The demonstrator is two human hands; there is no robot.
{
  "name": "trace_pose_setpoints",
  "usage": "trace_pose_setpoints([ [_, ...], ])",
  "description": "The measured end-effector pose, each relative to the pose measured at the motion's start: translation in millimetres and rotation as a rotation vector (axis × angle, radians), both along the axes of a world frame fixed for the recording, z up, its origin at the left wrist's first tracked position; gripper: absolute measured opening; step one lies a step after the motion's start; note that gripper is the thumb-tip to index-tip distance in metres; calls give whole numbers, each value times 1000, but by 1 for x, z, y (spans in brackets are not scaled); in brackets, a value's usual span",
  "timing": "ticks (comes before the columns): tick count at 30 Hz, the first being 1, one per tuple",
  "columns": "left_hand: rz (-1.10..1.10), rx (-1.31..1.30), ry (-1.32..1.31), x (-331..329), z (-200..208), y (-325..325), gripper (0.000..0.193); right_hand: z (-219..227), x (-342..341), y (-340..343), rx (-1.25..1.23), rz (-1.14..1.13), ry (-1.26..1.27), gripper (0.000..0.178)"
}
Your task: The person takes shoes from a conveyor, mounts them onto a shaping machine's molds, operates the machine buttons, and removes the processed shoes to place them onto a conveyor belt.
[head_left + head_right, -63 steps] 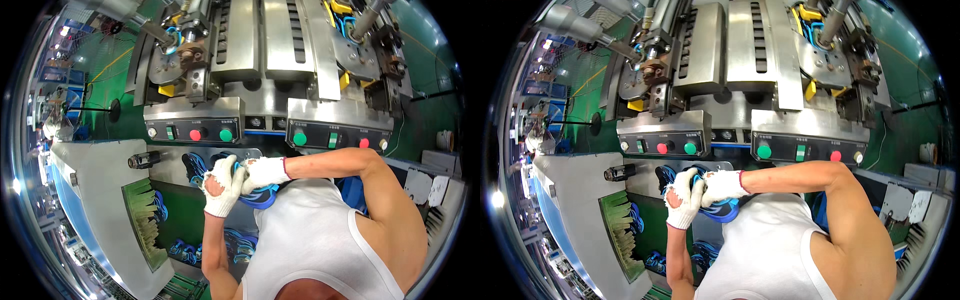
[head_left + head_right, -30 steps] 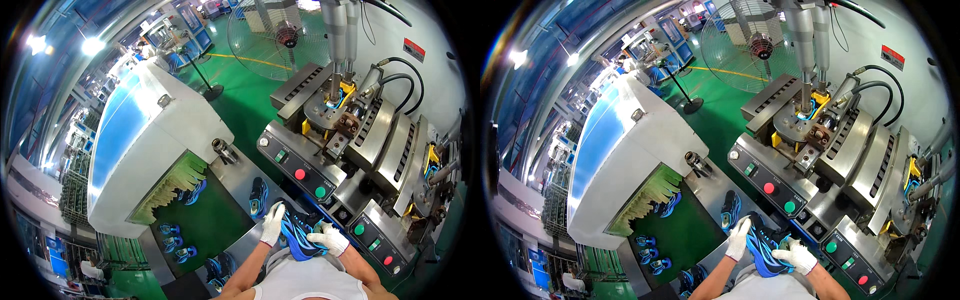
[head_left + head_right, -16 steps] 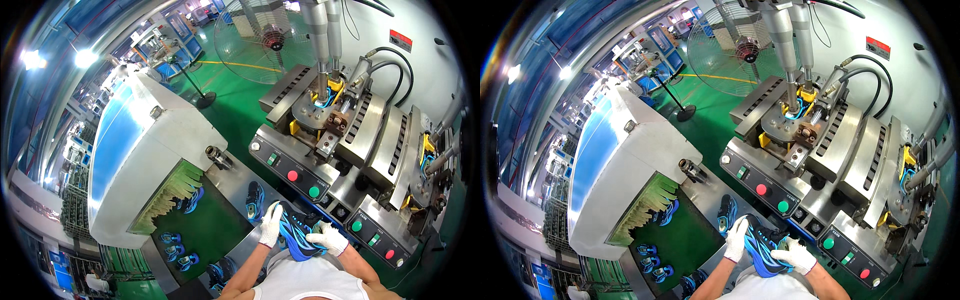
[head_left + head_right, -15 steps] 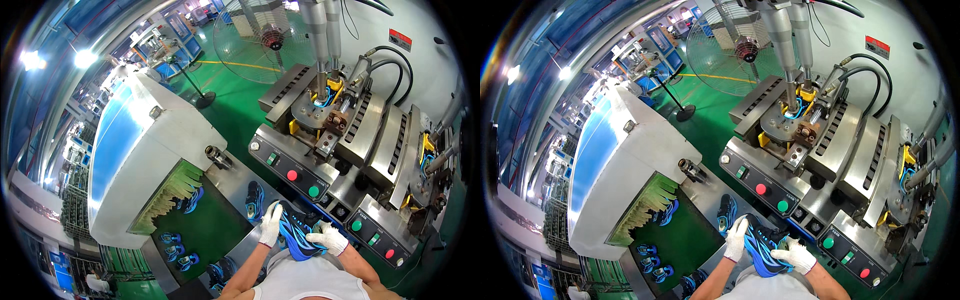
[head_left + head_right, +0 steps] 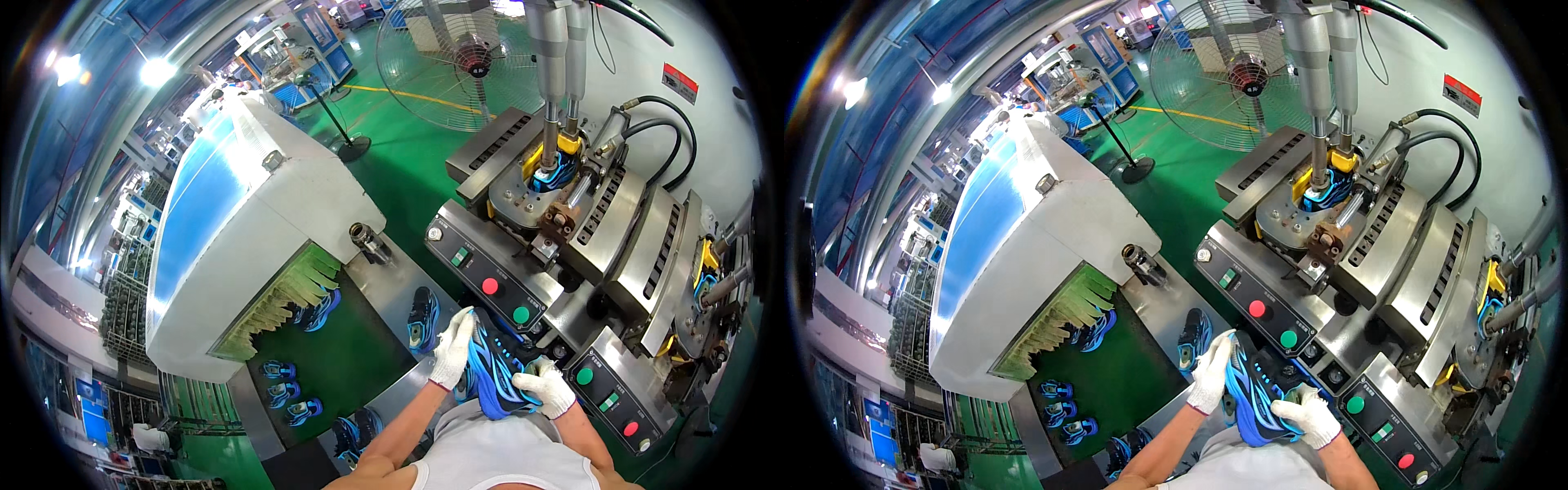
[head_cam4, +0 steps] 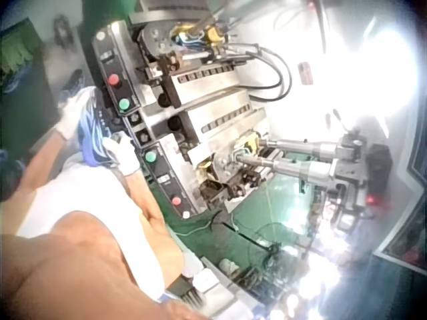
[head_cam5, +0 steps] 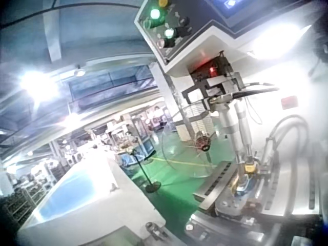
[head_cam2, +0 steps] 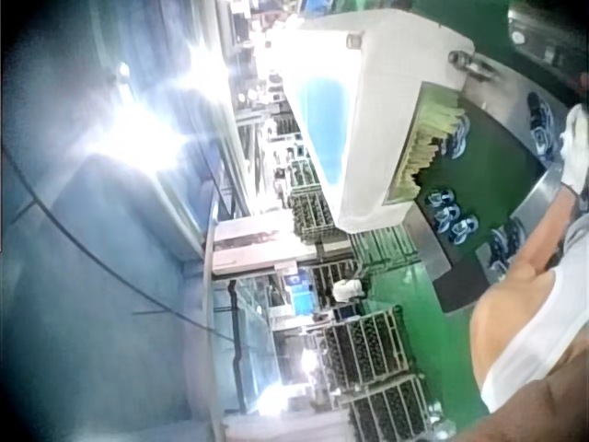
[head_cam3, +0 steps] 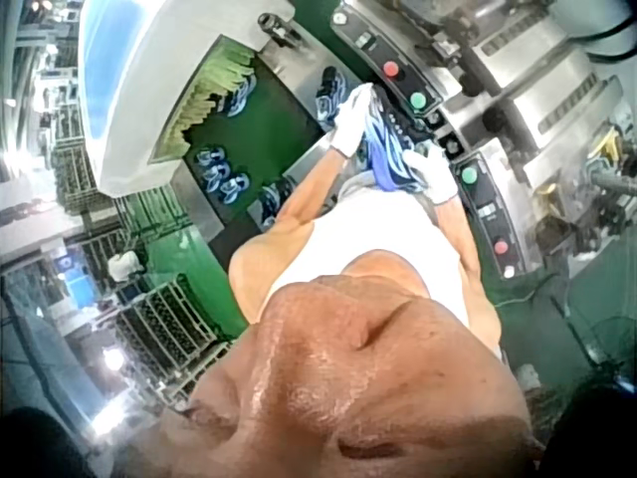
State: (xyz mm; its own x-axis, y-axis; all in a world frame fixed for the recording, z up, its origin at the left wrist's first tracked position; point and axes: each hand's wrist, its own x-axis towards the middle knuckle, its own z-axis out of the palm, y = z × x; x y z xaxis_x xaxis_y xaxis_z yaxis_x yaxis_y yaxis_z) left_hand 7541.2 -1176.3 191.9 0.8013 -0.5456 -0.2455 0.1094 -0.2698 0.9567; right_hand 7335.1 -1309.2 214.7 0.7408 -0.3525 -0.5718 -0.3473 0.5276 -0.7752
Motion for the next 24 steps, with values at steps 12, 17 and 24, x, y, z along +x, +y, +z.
trace_pose_setpoints([
  [12, -187, -282, -159, 61, 91, -51, 48, 26, 0, -23, 488, -234, -508, 56],
  [17, -446, -159, -513, 89, 95, -132, 53, -41, -18, -26, 540, -375, -660, 63],
  [24, -642, 3, -792, 136, 48, -282, 60, -4, -34, -39, 558, -432, -889, 86],
])
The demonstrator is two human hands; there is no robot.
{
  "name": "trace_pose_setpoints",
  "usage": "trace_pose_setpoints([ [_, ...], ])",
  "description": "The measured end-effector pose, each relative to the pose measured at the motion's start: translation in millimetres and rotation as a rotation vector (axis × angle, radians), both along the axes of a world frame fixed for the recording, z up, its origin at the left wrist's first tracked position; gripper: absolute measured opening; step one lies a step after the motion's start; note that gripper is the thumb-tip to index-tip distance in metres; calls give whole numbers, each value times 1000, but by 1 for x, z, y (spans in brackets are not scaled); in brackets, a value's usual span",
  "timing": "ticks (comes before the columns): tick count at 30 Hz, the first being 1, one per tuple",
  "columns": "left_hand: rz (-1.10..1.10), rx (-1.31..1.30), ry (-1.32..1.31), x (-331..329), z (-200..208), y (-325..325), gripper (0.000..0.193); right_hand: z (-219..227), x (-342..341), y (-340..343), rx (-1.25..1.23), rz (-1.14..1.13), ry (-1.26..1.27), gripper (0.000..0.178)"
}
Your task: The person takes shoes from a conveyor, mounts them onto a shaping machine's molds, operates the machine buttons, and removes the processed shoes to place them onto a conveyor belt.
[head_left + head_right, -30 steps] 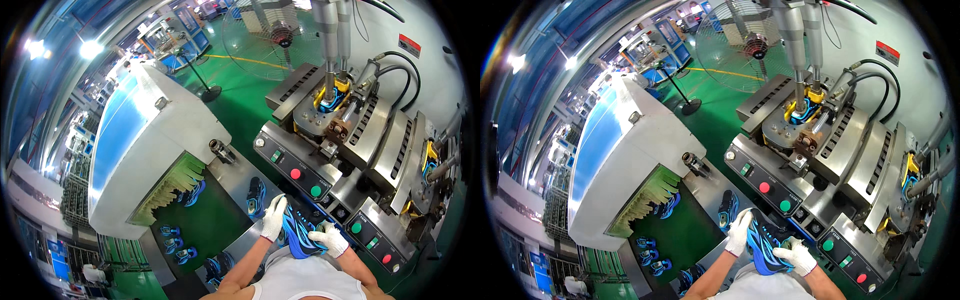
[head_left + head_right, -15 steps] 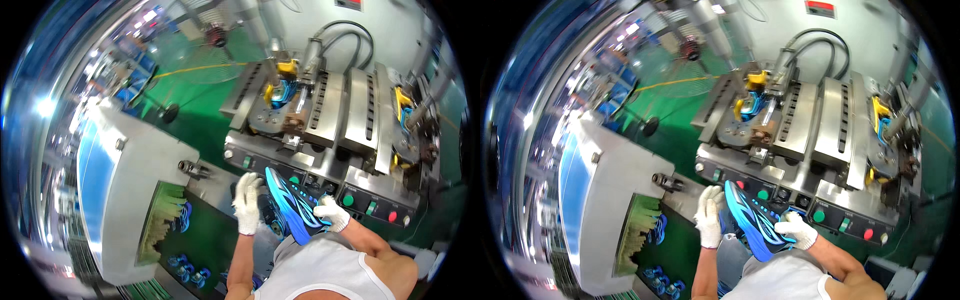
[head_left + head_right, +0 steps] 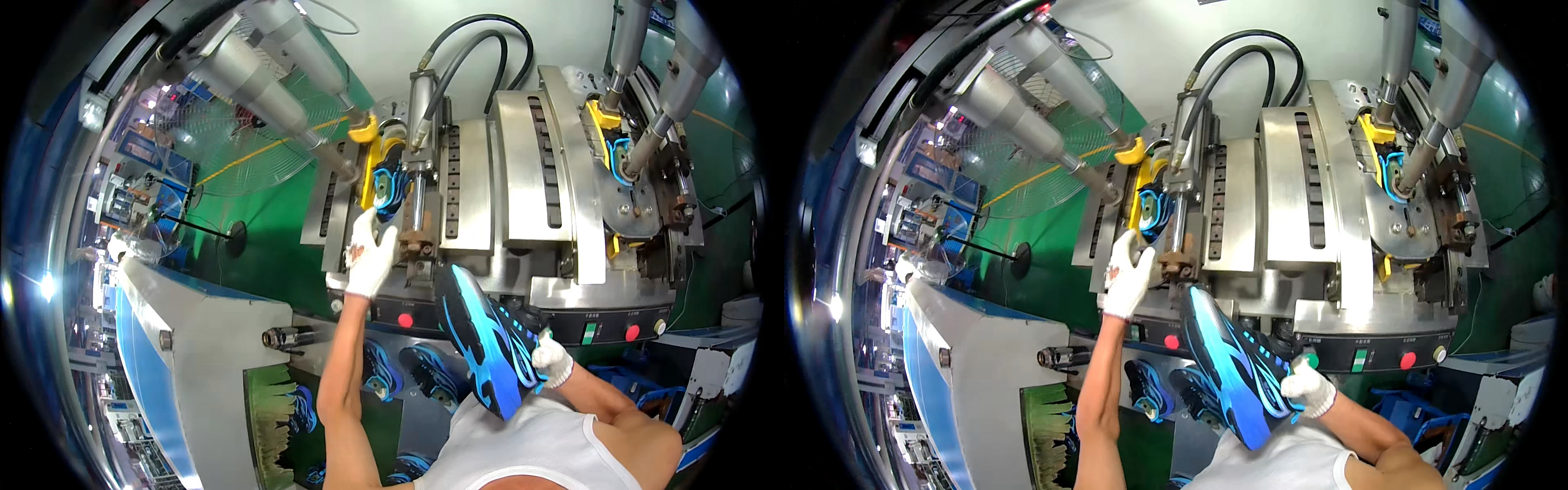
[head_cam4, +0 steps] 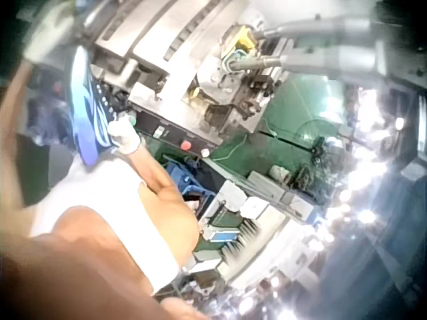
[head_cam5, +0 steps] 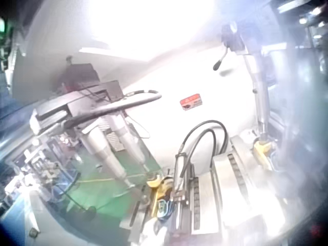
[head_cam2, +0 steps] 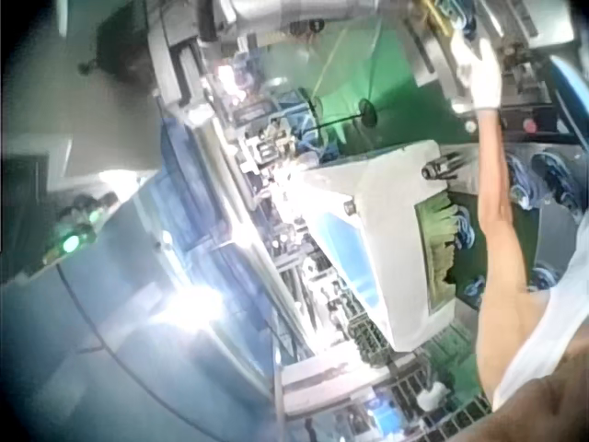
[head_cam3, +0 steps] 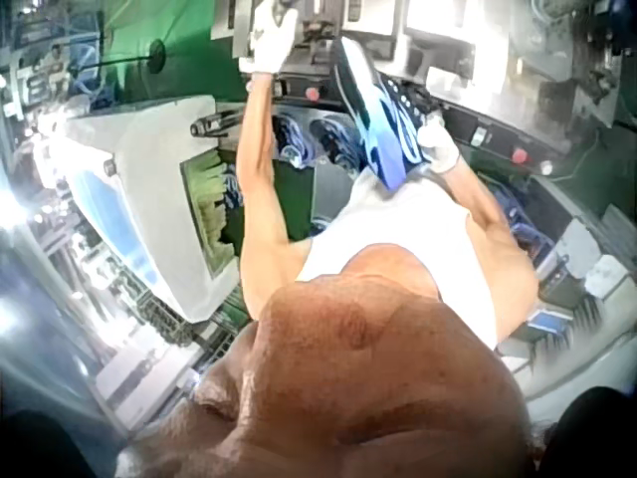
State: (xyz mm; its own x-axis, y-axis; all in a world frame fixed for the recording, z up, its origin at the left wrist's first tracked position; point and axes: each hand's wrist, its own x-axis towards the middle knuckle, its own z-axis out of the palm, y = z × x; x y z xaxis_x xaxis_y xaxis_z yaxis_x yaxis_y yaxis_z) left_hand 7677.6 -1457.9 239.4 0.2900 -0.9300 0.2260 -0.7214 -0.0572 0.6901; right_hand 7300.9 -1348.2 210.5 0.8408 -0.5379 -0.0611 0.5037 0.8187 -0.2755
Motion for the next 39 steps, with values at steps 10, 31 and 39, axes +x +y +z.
trace_pose_setpoints([
  [10, 341, 261, -295, 30, -73, -164, 90, 42, -39, 15, 87, -382, 359, 96],
  [31, 905, 6, 292, 8, 16, 301, 59, 75, 256, -174, -194, -74, 511, 13],
  [39, 1495, 509, 116, -73, -70, 521, 71, -10, 364, -308, -615, -340, 1279, 10],
])
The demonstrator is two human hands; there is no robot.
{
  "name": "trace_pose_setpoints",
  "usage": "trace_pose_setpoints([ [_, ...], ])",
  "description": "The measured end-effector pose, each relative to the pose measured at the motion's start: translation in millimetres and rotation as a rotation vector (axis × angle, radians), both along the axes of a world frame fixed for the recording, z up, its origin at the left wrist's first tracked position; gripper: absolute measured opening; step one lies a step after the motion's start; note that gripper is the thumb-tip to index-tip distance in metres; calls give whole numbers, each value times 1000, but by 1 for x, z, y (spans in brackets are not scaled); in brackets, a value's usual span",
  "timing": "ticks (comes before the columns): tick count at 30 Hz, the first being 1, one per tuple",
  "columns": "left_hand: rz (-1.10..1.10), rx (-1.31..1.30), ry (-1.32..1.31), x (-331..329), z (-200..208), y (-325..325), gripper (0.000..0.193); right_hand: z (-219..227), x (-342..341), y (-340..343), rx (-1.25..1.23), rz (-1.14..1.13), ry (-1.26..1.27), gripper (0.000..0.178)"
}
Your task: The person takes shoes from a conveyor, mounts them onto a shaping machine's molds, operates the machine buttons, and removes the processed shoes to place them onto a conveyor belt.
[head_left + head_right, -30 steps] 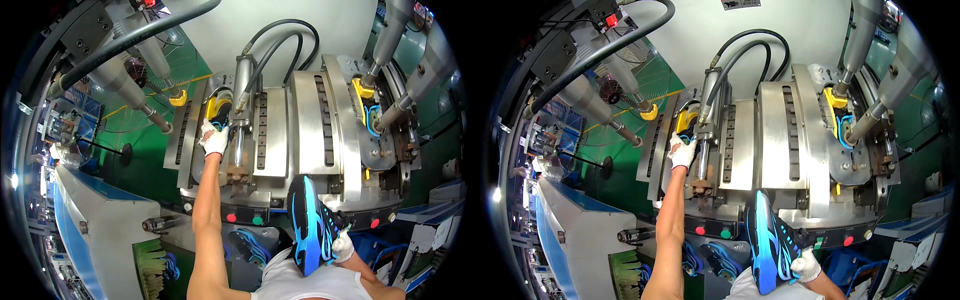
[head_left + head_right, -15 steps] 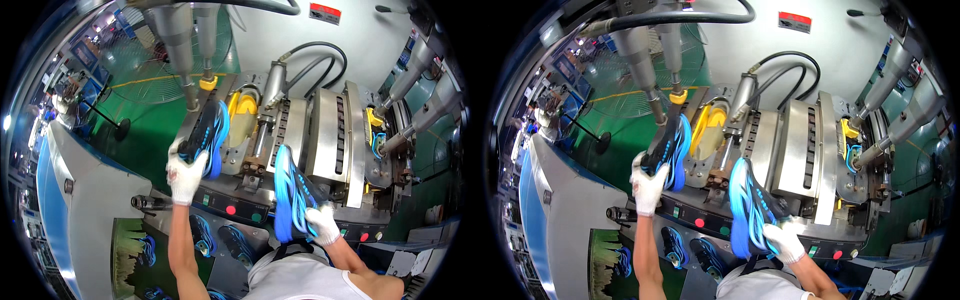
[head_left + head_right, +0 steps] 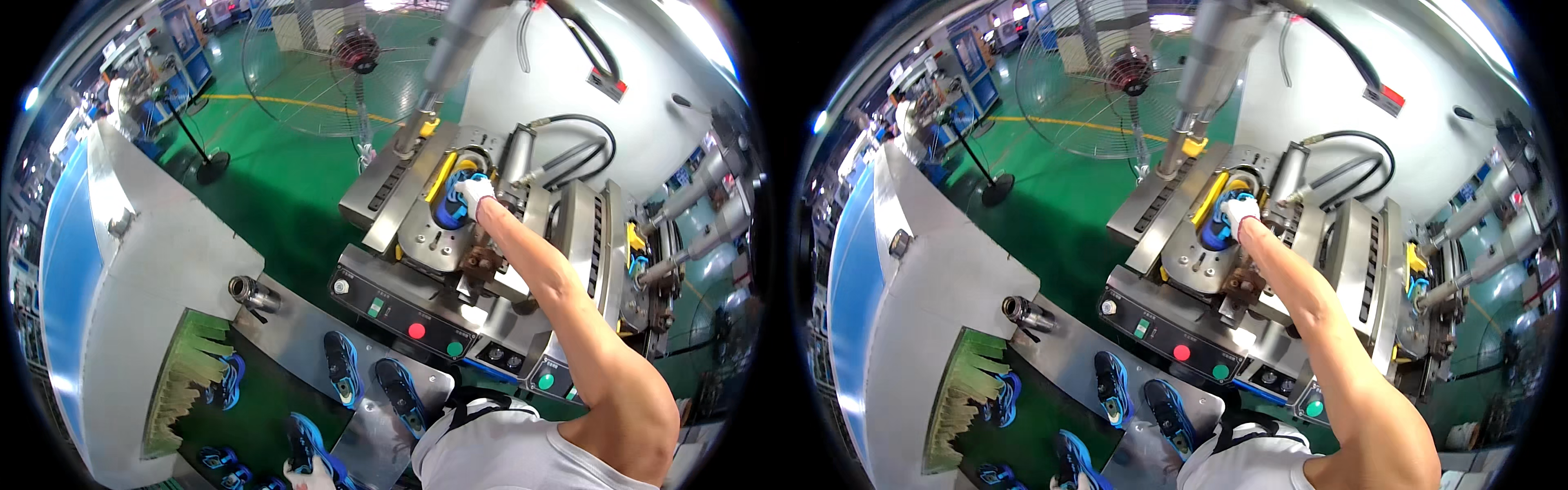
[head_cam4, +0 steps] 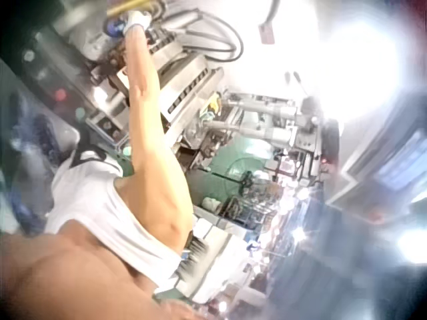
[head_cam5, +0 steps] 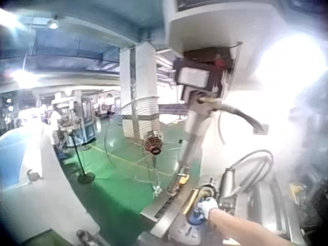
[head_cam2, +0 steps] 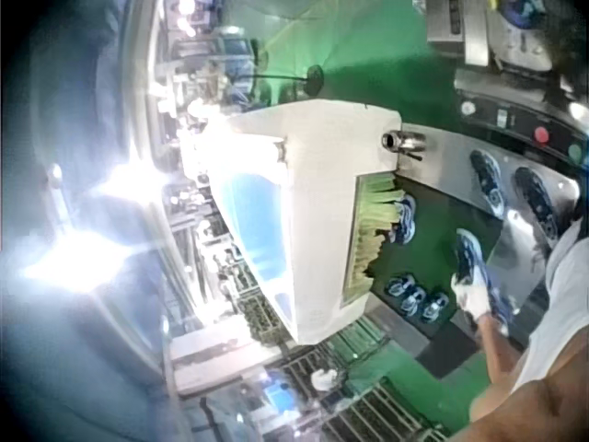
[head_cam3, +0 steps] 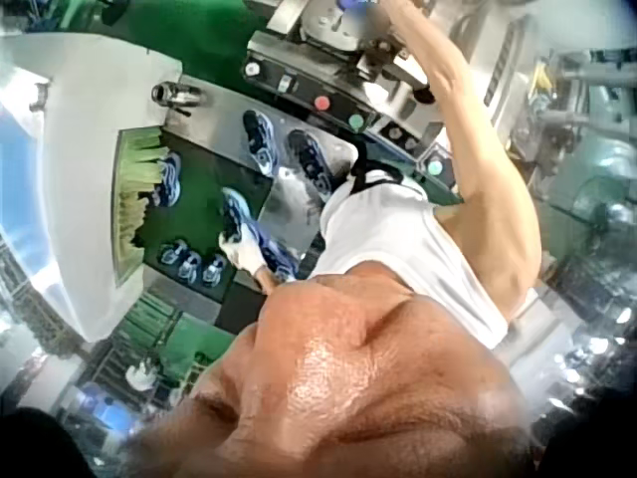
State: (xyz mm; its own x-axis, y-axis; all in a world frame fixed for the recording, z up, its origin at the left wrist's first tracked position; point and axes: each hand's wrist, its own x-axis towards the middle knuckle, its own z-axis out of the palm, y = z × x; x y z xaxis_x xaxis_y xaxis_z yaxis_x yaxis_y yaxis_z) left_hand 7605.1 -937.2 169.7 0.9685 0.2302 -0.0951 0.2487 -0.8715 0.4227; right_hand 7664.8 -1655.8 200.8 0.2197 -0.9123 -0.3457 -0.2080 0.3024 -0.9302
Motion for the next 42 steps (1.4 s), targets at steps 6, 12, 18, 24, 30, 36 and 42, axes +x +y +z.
trace_pose_setpoints([
  [6, 183, -249, 20, -36, 13, -8, 42, -81, 20, -44, -490, 141, 910, 44],
  [12, 17, 141, -153, -77, -146, 11, 57, -57, 31, -21, -372, 170, 785, 49],
  [18, 8, -17, -155, -74, -172, 17, 55, -19, 6, 1, -370, 306, 269, 30],
  [24, -6, -97, -56, -71, -145, 4, 53, 92, -10, 45, -843, 451, 716, 60],
  [30, -78, -64, -104, -67, -142, 2, 53, 53, 15, -68, -1025, 752, 1353, 40],
  [36, -31, 27, -208, -78, -162, -7, 60, -22, 27, -168, -1113, 976, 1530, 25],
  [42, 58, 224, -174, -72, -149, -32, 68, -48, 47, -197, -1255, 1149, 1637, 24],
])
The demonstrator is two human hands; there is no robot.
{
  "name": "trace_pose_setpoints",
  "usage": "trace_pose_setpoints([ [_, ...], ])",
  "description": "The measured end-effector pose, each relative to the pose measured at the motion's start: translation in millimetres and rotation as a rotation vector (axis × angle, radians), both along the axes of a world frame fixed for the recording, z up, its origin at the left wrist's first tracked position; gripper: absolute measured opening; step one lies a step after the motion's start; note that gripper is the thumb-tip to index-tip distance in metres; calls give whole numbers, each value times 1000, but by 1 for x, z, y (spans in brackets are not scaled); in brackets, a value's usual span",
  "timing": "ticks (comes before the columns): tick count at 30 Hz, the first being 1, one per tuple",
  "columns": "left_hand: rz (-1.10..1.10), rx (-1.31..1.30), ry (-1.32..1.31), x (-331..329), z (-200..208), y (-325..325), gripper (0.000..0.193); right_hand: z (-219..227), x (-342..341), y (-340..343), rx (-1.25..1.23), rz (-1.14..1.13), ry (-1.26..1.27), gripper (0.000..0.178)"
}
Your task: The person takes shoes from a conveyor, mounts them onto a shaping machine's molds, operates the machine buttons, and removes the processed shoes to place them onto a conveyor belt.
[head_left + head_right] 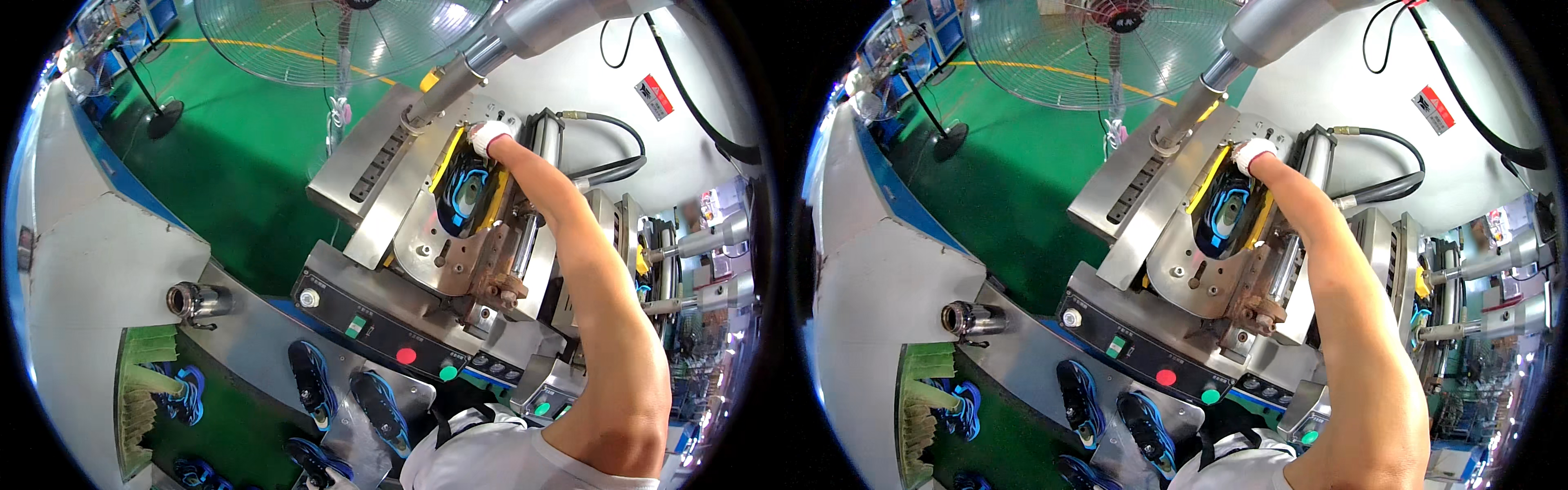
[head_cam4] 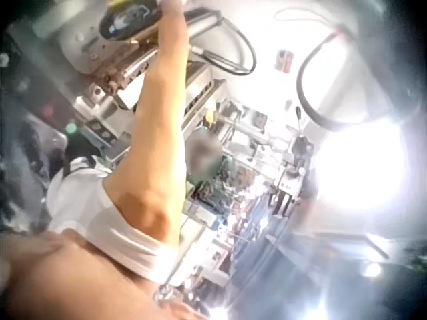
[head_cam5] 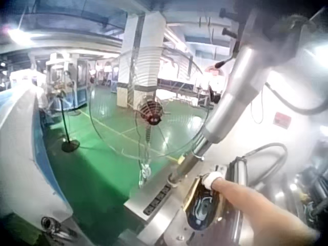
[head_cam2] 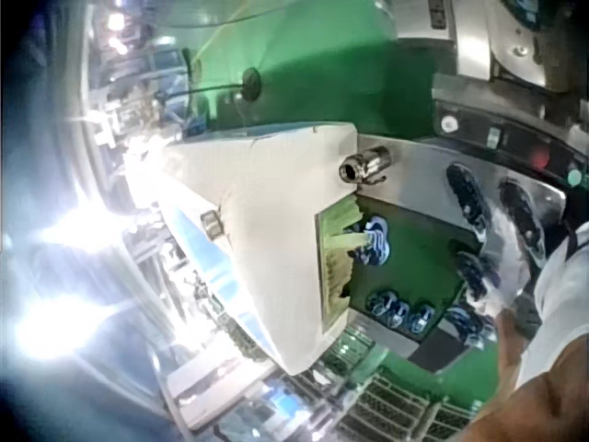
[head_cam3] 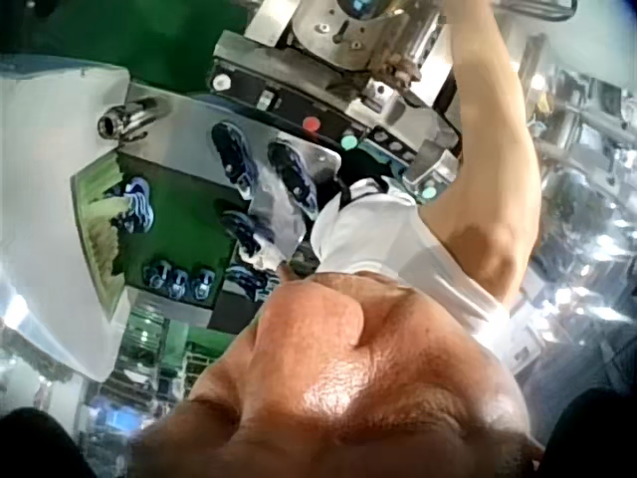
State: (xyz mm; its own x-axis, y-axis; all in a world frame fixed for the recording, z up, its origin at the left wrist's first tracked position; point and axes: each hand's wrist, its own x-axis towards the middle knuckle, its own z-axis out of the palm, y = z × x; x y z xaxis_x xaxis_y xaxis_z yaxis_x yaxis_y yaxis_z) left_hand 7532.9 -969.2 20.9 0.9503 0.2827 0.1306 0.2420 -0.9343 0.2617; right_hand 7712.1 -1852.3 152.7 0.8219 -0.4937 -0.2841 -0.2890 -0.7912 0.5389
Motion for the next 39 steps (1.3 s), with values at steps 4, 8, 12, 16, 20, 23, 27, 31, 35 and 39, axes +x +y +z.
trace_pose_setpoints([
  [4, 80, 6, 49, 5, 4, -4, 68, -3, -1, -5, -46, -29, 46, 25],
  [8, 131, 13, 87, 6, 8, 0, 68, 4, 6, 7, 2, -216, 136, 36],
  [12, 161, -6, 112, 5, 7, -5, 68, 12, -8, -3, -56, -312, 46, 36],
  [16, 91, 47, 51, -2, -1, 9, 69, 38, 6, 20, 72, -320, 35, 34],
  [20, 83, -18, -4, -4, -9, 13, 68, 72, 11, 59, 409, -670, -209, 43],
  [23, 39, -28, -24, -4, -5, 12, 68, 80, -3, 131, 478, -542, -386, 68],
  [27, -42, 150, -42, -1, 4, 9, 66, 52, -16, 185, 344, -494, -523, 78],
  [31, -70, 48, -154, 2, -5, 20, 64, 8, -12, 158, 259, -789, -849, 44],
  [35, -47, 76, -82, -9, -5, 28, 63, -20, 9, 171, 255, -745, -972, 34],
  [39, -35, -42, 11, 5, 7, 8, 58, -21, -8, 108, 137, -824, -980, 29],
])
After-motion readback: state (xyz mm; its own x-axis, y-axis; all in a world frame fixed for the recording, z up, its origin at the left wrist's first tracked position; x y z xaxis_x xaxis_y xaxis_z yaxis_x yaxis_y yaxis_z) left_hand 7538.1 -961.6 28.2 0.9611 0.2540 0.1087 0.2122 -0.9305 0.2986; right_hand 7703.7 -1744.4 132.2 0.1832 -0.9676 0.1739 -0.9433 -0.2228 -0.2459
